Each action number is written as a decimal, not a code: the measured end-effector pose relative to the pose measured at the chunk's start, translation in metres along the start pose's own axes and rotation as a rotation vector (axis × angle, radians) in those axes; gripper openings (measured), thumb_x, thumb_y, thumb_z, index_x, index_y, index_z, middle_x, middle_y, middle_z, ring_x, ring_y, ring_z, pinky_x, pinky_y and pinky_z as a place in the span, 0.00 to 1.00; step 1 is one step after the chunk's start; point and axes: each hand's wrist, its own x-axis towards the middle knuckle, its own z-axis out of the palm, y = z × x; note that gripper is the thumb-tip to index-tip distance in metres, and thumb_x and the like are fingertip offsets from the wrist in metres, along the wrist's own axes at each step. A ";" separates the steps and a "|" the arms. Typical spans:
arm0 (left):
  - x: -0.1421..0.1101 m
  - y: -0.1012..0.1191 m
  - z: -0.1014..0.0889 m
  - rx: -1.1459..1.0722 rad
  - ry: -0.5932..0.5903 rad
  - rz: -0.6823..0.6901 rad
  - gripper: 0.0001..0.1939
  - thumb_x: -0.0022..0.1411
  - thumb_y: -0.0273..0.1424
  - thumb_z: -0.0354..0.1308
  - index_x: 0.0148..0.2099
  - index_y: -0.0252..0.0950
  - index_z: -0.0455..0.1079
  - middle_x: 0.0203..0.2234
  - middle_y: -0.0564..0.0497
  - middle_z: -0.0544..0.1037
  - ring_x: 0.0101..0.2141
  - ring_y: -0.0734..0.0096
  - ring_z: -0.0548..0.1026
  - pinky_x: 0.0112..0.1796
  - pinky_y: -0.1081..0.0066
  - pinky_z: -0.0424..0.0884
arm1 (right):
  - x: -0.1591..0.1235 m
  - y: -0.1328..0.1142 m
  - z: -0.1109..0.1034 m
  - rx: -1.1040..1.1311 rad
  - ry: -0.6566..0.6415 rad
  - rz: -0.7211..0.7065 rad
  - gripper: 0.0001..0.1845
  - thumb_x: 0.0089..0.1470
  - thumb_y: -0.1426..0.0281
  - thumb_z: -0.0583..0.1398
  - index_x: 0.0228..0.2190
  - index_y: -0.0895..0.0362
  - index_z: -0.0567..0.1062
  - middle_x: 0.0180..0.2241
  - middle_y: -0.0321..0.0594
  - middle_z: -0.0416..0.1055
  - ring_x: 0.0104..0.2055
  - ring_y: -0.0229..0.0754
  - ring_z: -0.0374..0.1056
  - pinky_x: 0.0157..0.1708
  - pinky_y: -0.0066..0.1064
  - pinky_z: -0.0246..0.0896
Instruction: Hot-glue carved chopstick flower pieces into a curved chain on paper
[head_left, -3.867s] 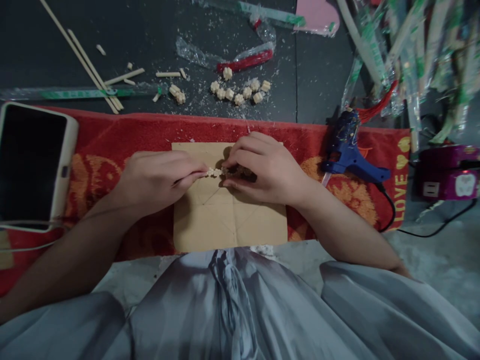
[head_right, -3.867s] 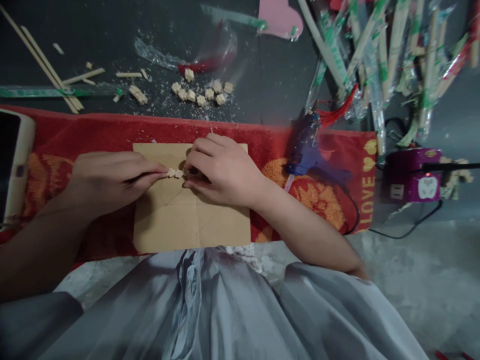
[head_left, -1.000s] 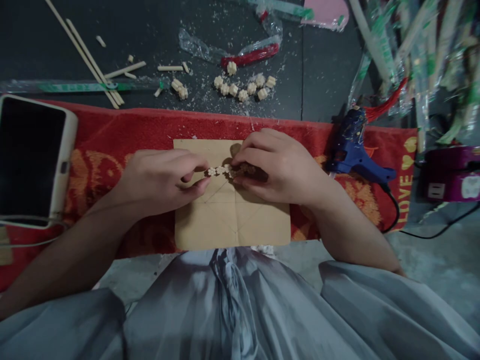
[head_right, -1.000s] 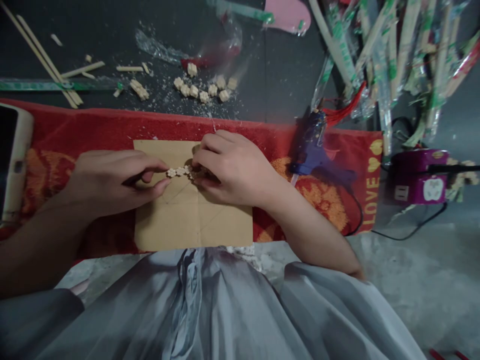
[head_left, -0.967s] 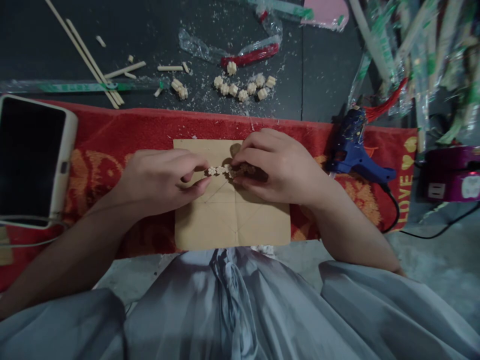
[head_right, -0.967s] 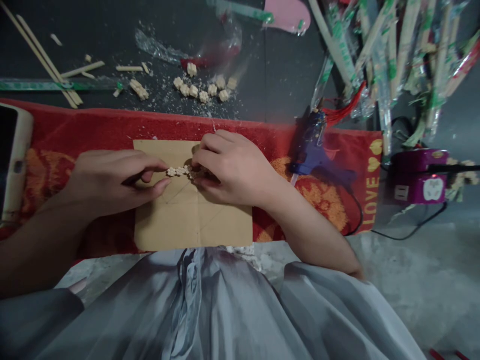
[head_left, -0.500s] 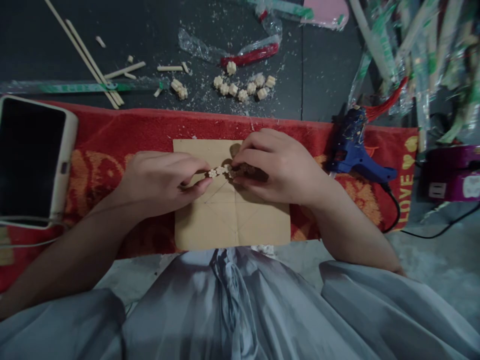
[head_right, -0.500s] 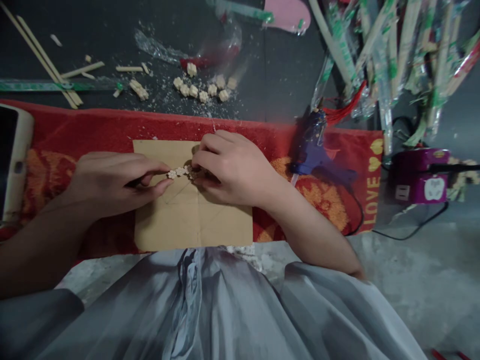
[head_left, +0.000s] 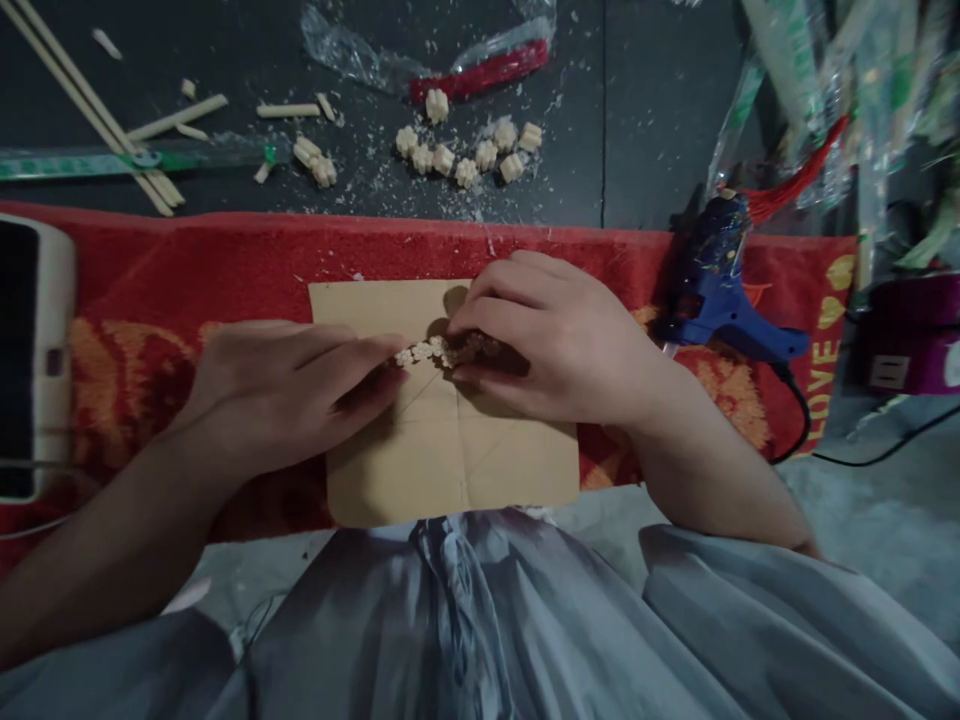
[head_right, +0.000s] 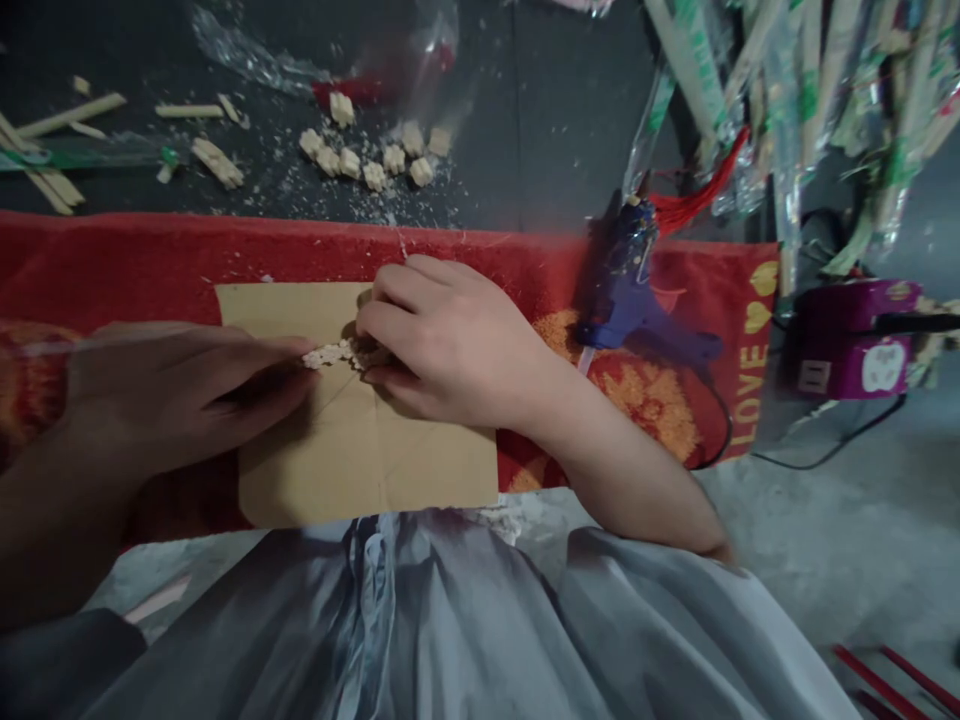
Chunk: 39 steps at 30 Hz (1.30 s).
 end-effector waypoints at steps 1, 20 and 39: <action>-0.002 -0.001 0.002 0.045 0.014 0.029 0.27 0.85 0.48 0.47 0.59 0.51 0.89 0.36 0.51 0.91 0.34 0.58 0.84 0.31 0.62 0.61 | 0.000 -0.001 -0.002 -0.001 -0.014 0.003 0.12 0.74 0.64 0.61 0.47 0.55 0.83 0.46 0.48 0.81 0.49 0.52 0.75 0.52 0.47 0.73; -0.008 -0.004 0.006 0.047 -0.010 -0.022 0.27 0.85 0.52 0.47 0.59 0.52 0.88 0.30 0.52 0.86 0.30 0.59 0.80 0.34 0.62 0.63 | -0.004 -0.003 -0.008 0.007 -0.025 -0.005 0.12 0.74 0.64 0.60 0.50 0.55 0.82 0.50 0.46 0.83 0.52 0.54 0.79 0.56 0.51 0.78; 0.008 0.000 0.004 0.012 0.101 -0.004 0.26 0.75 0.45 0.53 0.60 0.42 0.87 0.35 0.51 0.88 0.38 0.63 0.84 0.32 0.65 0.60 | 0.003 0.009 0.007 -0.003 0.014 -0.036 0.14 0.70 0.62 0.64 0.51 0.55 0.83 0.49 0.48 0.82 0.52 0.54 0.77 0.54 0.45 0.71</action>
